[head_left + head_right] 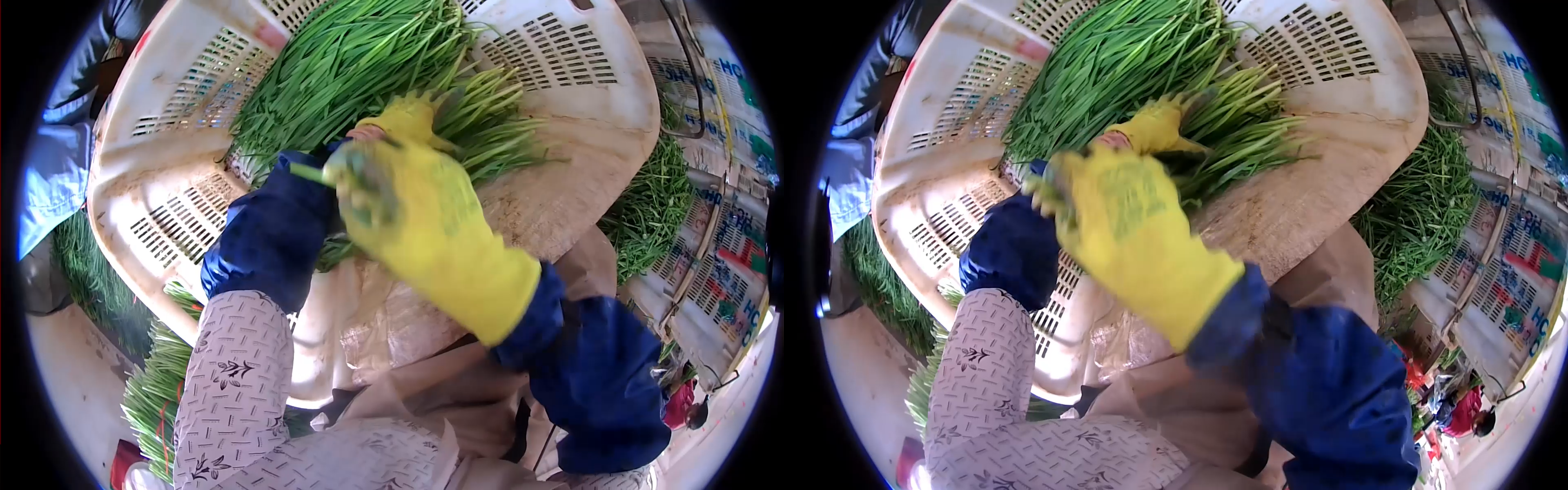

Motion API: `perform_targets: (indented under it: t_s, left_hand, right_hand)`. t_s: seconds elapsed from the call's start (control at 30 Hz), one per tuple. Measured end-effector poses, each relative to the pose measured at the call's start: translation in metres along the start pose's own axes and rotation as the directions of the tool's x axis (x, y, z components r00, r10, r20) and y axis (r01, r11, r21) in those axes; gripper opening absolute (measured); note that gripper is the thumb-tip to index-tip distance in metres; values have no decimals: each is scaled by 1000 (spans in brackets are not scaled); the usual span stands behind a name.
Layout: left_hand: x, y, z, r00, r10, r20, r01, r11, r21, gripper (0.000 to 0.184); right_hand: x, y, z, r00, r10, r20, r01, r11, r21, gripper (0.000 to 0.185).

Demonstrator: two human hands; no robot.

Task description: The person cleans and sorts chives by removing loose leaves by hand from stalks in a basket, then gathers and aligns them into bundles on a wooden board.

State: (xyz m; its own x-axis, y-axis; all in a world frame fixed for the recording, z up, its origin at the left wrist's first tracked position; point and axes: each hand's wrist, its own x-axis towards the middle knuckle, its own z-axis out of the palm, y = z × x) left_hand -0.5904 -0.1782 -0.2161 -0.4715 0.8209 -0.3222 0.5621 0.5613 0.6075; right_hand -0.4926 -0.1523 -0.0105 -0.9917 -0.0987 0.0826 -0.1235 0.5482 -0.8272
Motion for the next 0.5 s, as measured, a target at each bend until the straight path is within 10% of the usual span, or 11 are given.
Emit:
perform_targets:
  t_s: [0.2, 0.27, 0.33, 0.5]
  left_hand:
    - [16, 7, 42, 983, -107, 150, 55, 947, 316, 91]
    - [20, 13, 45, 976, -142, 167, 79, 938, 336, 91]
    - [23, 6, 40, 983, -103, 155, 63, 968, 243, 85]
    - [4, 36, -59, 994, 29, -107, -16, 992, 122, 57]
  right_hand:
    - [-55, -74, -95, 981, 194, 20, -194, 981, -23, 29]
    - [-121, -87, -107, 836, 479, -267, -330, 828, 452, 33]
    - [-145, -93, -122, 601, 707, -371, -223, 595, 772, 43]
    - [-186, -95, -162, 575, 583, -574, -20, 711, 703, 54]
